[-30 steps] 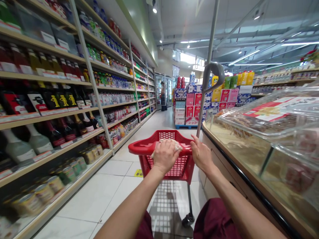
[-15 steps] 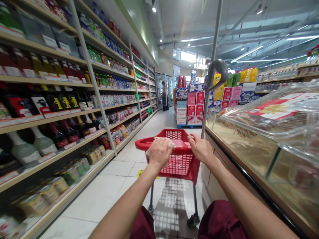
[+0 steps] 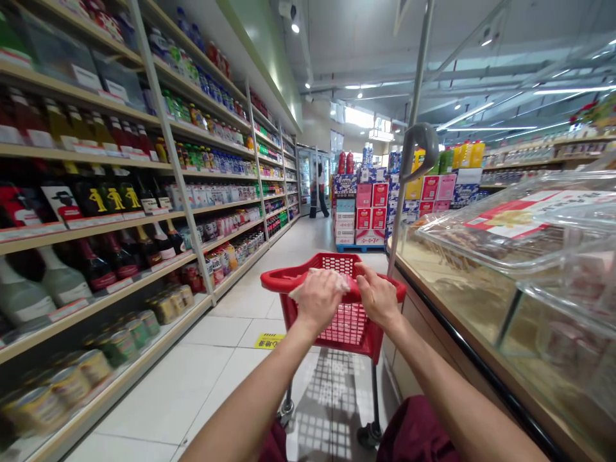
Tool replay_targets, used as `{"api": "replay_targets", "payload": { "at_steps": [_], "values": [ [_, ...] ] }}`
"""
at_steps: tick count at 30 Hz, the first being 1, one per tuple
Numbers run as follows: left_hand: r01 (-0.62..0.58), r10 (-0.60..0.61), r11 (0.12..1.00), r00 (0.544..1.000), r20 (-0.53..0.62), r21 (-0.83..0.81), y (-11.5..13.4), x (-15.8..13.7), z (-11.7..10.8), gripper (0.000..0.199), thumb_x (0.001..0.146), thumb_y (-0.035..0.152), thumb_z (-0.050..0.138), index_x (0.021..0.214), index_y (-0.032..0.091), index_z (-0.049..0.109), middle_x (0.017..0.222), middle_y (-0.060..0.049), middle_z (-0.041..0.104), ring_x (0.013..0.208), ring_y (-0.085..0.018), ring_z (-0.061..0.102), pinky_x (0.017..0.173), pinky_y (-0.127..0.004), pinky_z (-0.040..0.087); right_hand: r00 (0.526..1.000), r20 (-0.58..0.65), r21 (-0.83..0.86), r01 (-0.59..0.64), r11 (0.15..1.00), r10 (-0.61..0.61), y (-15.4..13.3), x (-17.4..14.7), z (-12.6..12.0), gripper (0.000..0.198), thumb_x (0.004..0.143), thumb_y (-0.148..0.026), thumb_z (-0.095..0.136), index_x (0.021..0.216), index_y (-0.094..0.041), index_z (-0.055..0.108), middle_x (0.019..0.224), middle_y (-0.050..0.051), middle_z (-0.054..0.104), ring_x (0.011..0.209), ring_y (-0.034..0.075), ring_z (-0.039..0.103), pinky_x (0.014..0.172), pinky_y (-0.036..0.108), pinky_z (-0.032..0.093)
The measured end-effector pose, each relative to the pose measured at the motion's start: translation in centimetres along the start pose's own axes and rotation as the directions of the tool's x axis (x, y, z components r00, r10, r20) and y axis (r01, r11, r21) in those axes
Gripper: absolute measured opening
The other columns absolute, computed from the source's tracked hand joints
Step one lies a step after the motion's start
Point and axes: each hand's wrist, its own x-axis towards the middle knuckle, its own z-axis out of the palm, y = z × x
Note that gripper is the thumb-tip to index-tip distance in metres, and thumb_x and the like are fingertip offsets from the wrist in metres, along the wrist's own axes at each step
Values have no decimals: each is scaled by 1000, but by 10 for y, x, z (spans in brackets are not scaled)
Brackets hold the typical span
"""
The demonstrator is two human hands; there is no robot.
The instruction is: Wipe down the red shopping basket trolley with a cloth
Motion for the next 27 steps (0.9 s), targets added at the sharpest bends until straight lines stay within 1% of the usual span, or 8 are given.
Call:
{"api": "replay_targets", "payload": {
  "at_steps": [4, 8, 10, 13, 17, 20, 23, 27],
  "values": [
    [-122, 123, 992, 992, 38, -24, 5, 3, -2, 31, 84, 34, 42, 107, 18, 53, 111, -5, 59, 106, -18, 49, 94, -36, 38, 998, -8, 72, 55, 996, -55, 7, -2, -5, 42, 87, -39, 24, 114, -19, 49, 76, 1, 67, 70, 17, 62, 59, 25, 39],
    [58, -58, 997, 998, 2, 50, -50, -17, -28, 29, 86, 36, 36, 101, 21, 56, 101, -3, 62, 97, -18, 54, 88, -36, 42, 998, -32, 120, 53, 991, -50, 10, -4, -8, 41, 86, -39, 25, 112, -19, 50, 75, 1, 68, 72, 17, 62, 61, 25, 39],
    [122, -120, 989, 992, -29, 80, -60, -22, -34, 31, 87, 35, 33, 99, 19, 56, 99, -5, 62, 96, -20, 53, 86, -39, 42, 997, -51, 131, 63, 989, -57, 8, -5, -6, 41, 86, -39, 26, 112, -19, 50, 75, 1, 67, 72, 17, 62, 61, 25, 38],
    [144, -139, 985, 989, -50, 94, -36, -18, -26, 31, 86, 34, 34, 101, 17, 55, 103, -8, 60, 99, -22, 51, 85, -40, 41, 994, -91, 113, 70, 991, -60, 4, -5, 1, 41, 86, -38, 26, 111, -18, 51, 76, 1, 67, 72, 17, 61, 62, 25, 38],
    [-33, 35, 997, 999, -27, 76, -4, -8, -17, 30, 84, 33, 40, 106, 17, 54, 110, -7, 59, 104, -21, 49, 87, -37, 40, 994, -98, 63, 56, 996, -50, 3, -7, 9, 43, 88, -37, 23, 113, -15, 50, 79, 4, 67, 76, 18, 61, 66, 27, 39],
    [-66, 67, 995, 998, -11, 73, -22, -16, -26, 31, 85, 33, 39, 109, 17, 52, 112, -7, 58, 106, -20, 49, 89, -36, 40, 992, -108, 72, 80, 994, -72, 2, -8, 12, 43, 87, -37, 25, 114, -14, 49, 82, 5, 67, 76, 18, 60, 69, 28, 40],
    [47, -44, 994, 999, -25, 104, -45, -26, -36, 32, 86, 34, 37, 110, 17, 51, 111, -8, 58, 105, -20, 49, 89, -37, 40, 988, -128, 78, 101, 992, -91, -4, -11, 15, 41, 87, -36, 27, 112, -14, 50, 81, 5, 67, 74, 18, 58, 71, 29, 39],
    [93, -89, 987, 995, -33, 131, -25, -19, -28, 33, 84, 34, 41, 108, 16, 52, 110, -9, 58, 105, -23, 48, 91, -41, 39, 982, -169, 62, 95, 994, -83, -12, -13, 20, 39, 87, -34, 29, 111, -13, 51, 78, 5, 67, 72, 19, 58, 73, 31, 39]
  ]
}}
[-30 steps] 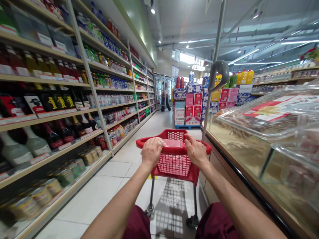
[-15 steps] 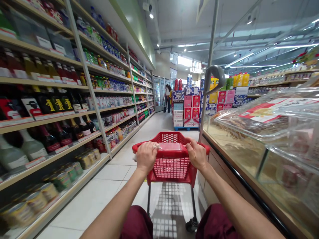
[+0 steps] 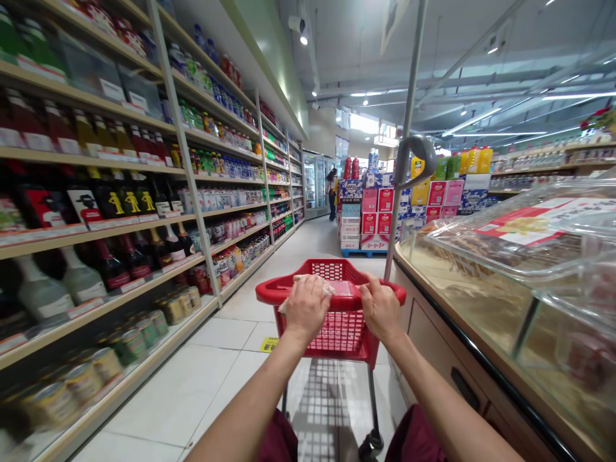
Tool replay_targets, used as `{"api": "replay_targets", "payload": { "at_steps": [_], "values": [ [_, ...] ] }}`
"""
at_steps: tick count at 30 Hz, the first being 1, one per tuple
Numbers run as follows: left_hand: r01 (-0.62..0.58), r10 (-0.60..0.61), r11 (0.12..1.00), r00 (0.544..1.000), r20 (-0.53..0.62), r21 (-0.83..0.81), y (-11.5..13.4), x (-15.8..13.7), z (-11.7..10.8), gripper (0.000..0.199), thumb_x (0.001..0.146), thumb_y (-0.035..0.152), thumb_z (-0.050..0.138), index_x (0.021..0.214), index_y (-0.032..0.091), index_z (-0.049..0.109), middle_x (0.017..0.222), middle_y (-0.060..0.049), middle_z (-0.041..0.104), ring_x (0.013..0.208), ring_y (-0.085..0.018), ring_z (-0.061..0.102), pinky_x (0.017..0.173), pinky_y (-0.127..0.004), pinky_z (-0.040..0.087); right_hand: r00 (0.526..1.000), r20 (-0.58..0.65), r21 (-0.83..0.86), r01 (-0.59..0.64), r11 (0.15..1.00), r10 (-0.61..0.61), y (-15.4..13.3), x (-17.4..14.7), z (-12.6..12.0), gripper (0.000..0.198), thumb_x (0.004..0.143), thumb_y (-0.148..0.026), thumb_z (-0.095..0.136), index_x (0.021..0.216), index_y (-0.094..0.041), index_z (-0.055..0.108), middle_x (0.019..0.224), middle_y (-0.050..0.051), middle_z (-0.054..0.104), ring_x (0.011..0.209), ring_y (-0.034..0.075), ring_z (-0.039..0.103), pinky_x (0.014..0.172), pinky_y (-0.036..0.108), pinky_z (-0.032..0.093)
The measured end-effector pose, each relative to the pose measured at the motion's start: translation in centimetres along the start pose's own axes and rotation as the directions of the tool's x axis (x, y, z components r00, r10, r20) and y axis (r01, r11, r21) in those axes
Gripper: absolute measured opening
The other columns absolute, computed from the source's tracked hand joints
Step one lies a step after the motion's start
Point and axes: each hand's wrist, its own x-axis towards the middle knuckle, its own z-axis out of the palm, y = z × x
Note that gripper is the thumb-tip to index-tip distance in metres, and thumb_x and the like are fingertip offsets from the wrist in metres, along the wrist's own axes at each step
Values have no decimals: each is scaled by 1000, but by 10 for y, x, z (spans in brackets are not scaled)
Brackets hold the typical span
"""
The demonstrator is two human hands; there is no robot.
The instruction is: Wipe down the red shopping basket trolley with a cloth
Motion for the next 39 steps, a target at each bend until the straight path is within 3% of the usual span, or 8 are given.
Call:
{"api": "replay_targets", "payload": {
  "at_steps": [5, 10, 13, 16, 22, 26, 30, 39],
  "values": [
    [-141, 141, 988, 990, 3, -65, 23, 5, 2, 31, 84, 33, 41, 109, 18, 51, 113, -7, 57, 108, -21, 48, 92, -38, 39, 1000, -16, 44, 27, 999, -26, 2, -2, -2, 37, 86, -34, 31, 112, -14, 51, 81, 5, 67, 75, 18, 59, 76, 32, 39],
    [-16, 15, 999, 999, -36, -31, -37, -15, -14, 30, 86, 32, 38, 109, 18, 52, 109, -6, 59, 104, -19, 50, 91, -37, 39, 1000, 4, 100, 27, 995, -28, 1, -4, -7, 36, 86, -31, 32, 113, -15, 48, 85, 5, 67, 79, 19, 58, 77, 33, 39],
    [112, -111, 993, 993, -30, 24, -50, -15, -15, 30, 86, 34, 35, 101, 17, 56, 103, -7, 61, 99, -21, 52, 89, -39, 39, 1000, 1, 99, 23, 995, -23, -2, -5, -5, 36, 86, -31, 32, 114, -14, 48, 86, 5, 67, 80, 19, 58, 78, 34, 38],
    [137, -137, 991, 991, 3, -1, -20, -3, -7, 30, 86, 34, 35, 99, 17, 56, 103, -8, 60, 97, -21, 51, 88, -38, 41, 1000, -10, 94, 24, 995, -23, -2, -7, -5, 35, 86, -31, 32, 113, -14, 49, 86, 5, 67, 79, 19, 58, 78, 34, 38],
    [-38, 53, 989, 993, 104, -142, 42, 16, 5, 50, 76, 38, 51, 118, 11, 42, 119, -14, 53, 111, -25, 46, 94, -42, 37, 1000, -8, 88, -20, 996, 21, -1, 6, -13, 39, 86, -33, 29, 112, -14, 51, 96, 9, 64, 87, 21, 58, 79, 37, 41],
    [43, -26, 995, 980, 195, -86, 16, 1, -4, 75, 66, 44, 56, 127, 9, 30, 131, -20, 40, 121, -31, 35, 99, -50, 28, 970, 131, 132, 188, 973, -205, -36, 15, -4, 35, 82, -33, 40, 112, -19, 53, 114, 8, 56, 108, 23, 47, 89, 40, 37],
    [59, -42, 997, 954, 296, -48, -22, -13, -16, 74, 62, 46, 58, 124, 13, 36, 123, -16, 49, 114, -29, 44, 98, -52, 26, 938, 193, 92, 275, 957, -288, -67, 10, 18, 30, 74, -31, 55, 103, -23, 57, 114, 5, 56, 107, 23, 46, 90, 40, 36],
    [66, -25, 984, 972, 235, -168, -25, -5, -18, 48, 71, 51, 51, 106, 18, 51, 107, -8, 60, 100, -24, 51, 89, -44, 34, 998, 55, -80, -14, 997, 18, 23, 7, -30, 24, 78, -18, 41, 89, -20, 63, 92, 5, 63, 90, 21, 55, 82, 37, 42]
  ]
}}
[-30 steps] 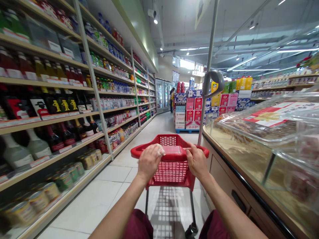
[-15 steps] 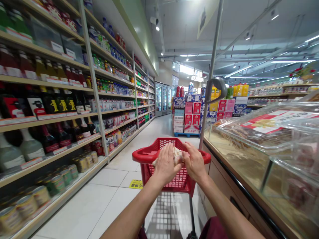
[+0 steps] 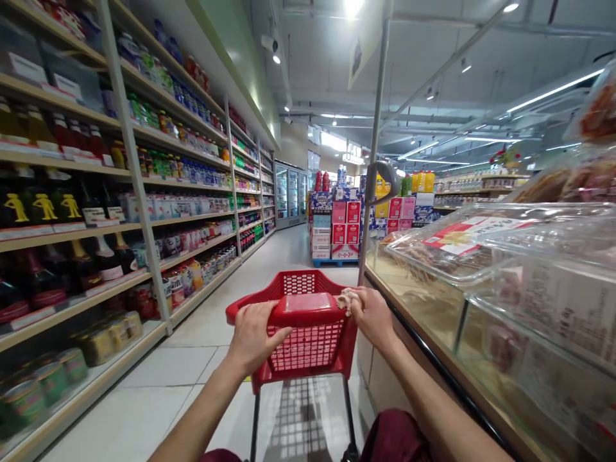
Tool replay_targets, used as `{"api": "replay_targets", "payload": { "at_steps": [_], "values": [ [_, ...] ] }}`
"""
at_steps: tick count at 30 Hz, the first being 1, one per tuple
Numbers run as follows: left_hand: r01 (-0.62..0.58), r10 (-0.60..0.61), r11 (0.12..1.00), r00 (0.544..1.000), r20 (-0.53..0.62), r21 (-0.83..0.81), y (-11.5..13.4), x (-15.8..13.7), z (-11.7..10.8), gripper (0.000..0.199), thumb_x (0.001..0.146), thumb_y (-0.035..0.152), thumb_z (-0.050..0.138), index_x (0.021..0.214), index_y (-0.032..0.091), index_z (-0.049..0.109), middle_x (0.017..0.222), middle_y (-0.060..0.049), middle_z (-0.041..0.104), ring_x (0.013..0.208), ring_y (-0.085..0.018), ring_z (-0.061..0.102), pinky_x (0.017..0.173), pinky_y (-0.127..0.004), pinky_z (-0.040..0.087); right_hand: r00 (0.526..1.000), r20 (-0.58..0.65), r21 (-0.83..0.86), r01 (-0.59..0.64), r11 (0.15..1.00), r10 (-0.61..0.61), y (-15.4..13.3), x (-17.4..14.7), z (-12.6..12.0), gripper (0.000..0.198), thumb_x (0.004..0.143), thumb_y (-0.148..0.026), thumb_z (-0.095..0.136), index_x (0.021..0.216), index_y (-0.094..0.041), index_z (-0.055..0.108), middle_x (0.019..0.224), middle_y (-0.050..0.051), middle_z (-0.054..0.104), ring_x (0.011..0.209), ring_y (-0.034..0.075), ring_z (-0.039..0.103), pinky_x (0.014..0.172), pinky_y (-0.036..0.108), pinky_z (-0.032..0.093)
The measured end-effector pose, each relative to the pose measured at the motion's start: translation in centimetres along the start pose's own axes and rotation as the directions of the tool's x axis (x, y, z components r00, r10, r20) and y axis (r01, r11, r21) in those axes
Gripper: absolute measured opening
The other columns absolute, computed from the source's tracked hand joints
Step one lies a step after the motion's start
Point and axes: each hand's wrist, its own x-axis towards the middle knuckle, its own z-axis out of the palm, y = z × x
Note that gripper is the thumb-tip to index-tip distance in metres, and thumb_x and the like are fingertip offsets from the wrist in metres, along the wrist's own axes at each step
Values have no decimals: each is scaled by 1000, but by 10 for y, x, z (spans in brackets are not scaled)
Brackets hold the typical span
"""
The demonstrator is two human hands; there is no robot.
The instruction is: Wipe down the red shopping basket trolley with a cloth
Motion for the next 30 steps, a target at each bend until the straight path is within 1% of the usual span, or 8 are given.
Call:
{"api": "replay_targets", "payload": {
  "at_steps": [2, 6, 8, 13, 15, 18, 23, 30],
  "values": [
    [64, -64, 998, 998, -16, 13, 6, 3, 2, 46, 73, 52, 47, 103, 17, 53, 103, -9, 61, 96, -25, 52, 87, -45, 33, 1000, -14, -1, 23, 1000, -23, -10, -2, 5, 24, 78, -20, 43, 92, -19, 62, 98, 6, 62, 94, 21, 54, 85, 38, 42],
    [109, -109, 993, 994, -1, 35, 14, 9, 4, 48, 78, 54, 38, 103, 16, 54, 98, -9, 62, 92, -24, 53, 87, -46, 31, 971, -23, 58, 239, 969, -238, -54, -6, 30, 25, 77, -21, 48, 100, -20, 59, 113, 6, 57, 109, 21, 46, 96, 40, 34],
    [98, -99, 995, 995, 29, 28, 14, 11, 4, 49, 80, 53, 35, 106, 16, 53, 99, -9, 62, 93, -24, 53, 87, -44, 31, 958, -15, 93, 286, 954, -286, -53, -6, 31, 26, 77, -19, 48, 100, -20, 59, 113, 6, 57, 108, 21, 47, 96, 40, 34],
    [116, -118, 992, 992, 53, 44, 10, 12, 2, 53, 79, 55, 34, 106, 14, 53, 100, -10, 61, 95, -24, 52, 86, -41, 31, 996, -52, 65, 81, 995, -78, 19, -4, -1, 27, 75, -16, 46, 96, -19, 62, 103, 7, 61, 99, 20, 52, 88, 37, 41],
    [134, -137, 989, 990, 45, 62, 10, 12, 3, 54, 78, 56, 34, 106, 15, 53, 100, -10, 61, 94, -24, 52, 85, -41, 31, 997, -82, 64, 8, 998, -2, 34, -4, -7, 26, 75, -15, 45, 93, -18, 63, 99, 8, 61, 98, 20, 51, 87, 37, 41],
    [142, -145, 987, 988, 45, 72, 9, 13, 3, 55, 77, 57, 34, 106, 15, 53, 101, -10, 61, 95, -25, 52, 85, -40, 30, 997, -73, 90, -10, 996, 16, 18, -4, 2, 29, 73, -13, 44, 94, -18, 63, 96, 7, 61, 95, 19, 53, 86, 36, 42],
    [129, -130, 988, 991, 17, 80, 2, 10, 2, 50, 78, 55, 33, 103, 17, 55, 102, -9, 62, 95, -24, 53, 85, -39, 30, 991, -5, 98, 136, 986, -136, -13, -6, 13, 30, 72, -15, 48, 99, -20, 61, 105, 6, 60, 97, 19, 52, 88, 35, 39],
    [146, -146, 983, 989, -8, 109, -4, 6, -6, 49, 78, 54, 35, 102, 17, 57, 103, -9, 63, 96, -24, 53, 86, -40, 31, 993, -1, 134, -114, 984, 115, 30, 11, -14, 17, 71, -15, 45, 73, -17, 62, 75, 4, 62, 74, 17, 56, 72, 31, 45]
  ]
}}
